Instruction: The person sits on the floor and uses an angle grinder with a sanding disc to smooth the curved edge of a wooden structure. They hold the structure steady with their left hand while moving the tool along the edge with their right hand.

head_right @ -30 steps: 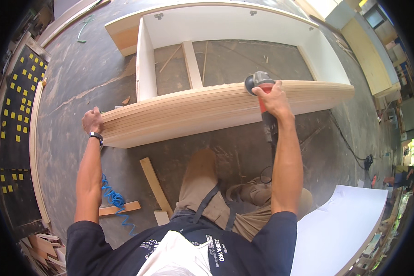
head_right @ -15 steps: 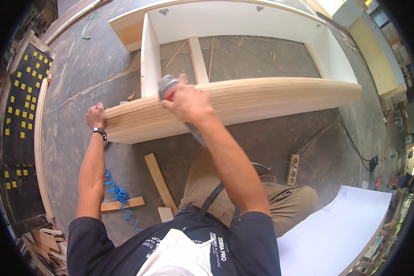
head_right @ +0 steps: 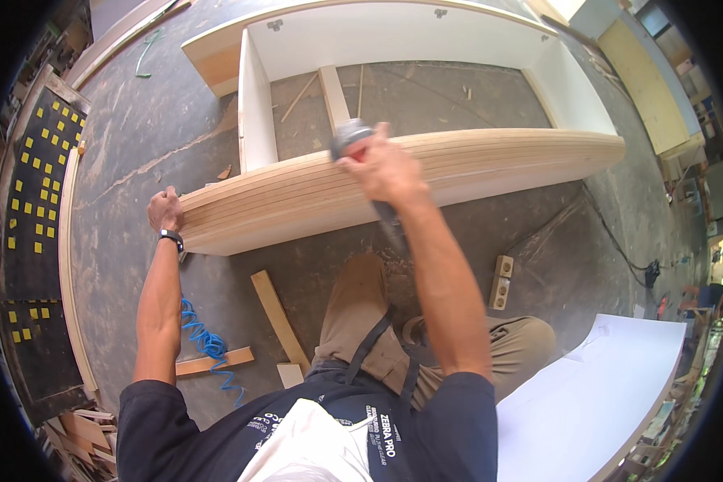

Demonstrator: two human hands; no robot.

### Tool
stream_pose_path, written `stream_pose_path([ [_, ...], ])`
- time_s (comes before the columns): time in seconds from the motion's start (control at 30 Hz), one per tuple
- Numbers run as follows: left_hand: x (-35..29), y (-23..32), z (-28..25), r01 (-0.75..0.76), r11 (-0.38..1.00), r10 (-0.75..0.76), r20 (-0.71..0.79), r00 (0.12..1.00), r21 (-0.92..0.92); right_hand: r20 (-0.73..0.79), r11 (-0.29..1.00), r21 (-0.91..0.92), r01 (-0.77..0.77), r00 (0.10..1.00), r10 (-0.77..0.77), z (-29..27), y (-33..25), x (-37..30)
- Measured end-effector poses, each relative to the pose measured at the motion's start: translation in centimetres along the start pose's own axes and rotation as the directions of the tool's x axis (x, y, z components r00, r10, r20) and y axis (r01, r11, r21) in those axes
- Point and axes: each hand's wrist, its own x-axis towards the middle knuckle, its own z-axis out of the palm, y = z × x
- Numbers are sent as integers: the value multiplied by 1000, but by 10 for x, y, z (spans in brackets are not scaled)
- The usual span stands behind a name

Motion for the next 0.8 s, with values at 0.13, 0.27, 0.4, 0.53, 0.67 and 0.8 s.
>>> stream_pose_path([
  [0.13, 1, 3, 2, 16, 1000, -16, -18, 1000, -4, -162, 994, 59, -97, 981, 105, -34, 78, 21],
  [0.27, 0, 4, 4, 12, 1000, -12, 0, 1000, -2, -211, 987, 133, -92, 970, 118, -49, 117, 30],
  [0.4, -1, 5, 4, 33, 999, -33, 5, 999, 2, -175, 993, 94, -70, 981, 86, -32, 94, 29],
  [0.53, 4, 0, 3, 27, 999, -27, 11, 1000, 16, -65, 999, 34, -7, 998, 9, 2, 3, 8],
  [0.67, 4, 0, 6, -2, 1000, 2, -3, 1000, -29, 61, 980, 3, 200, 978, -200, 43, -63, 13],
  [0.8, 8, -1, 6, -16, 1000, 16, -1, 1000, -8, 98, 963, -7, 270, 959, -268, 52, -110, -4],
])
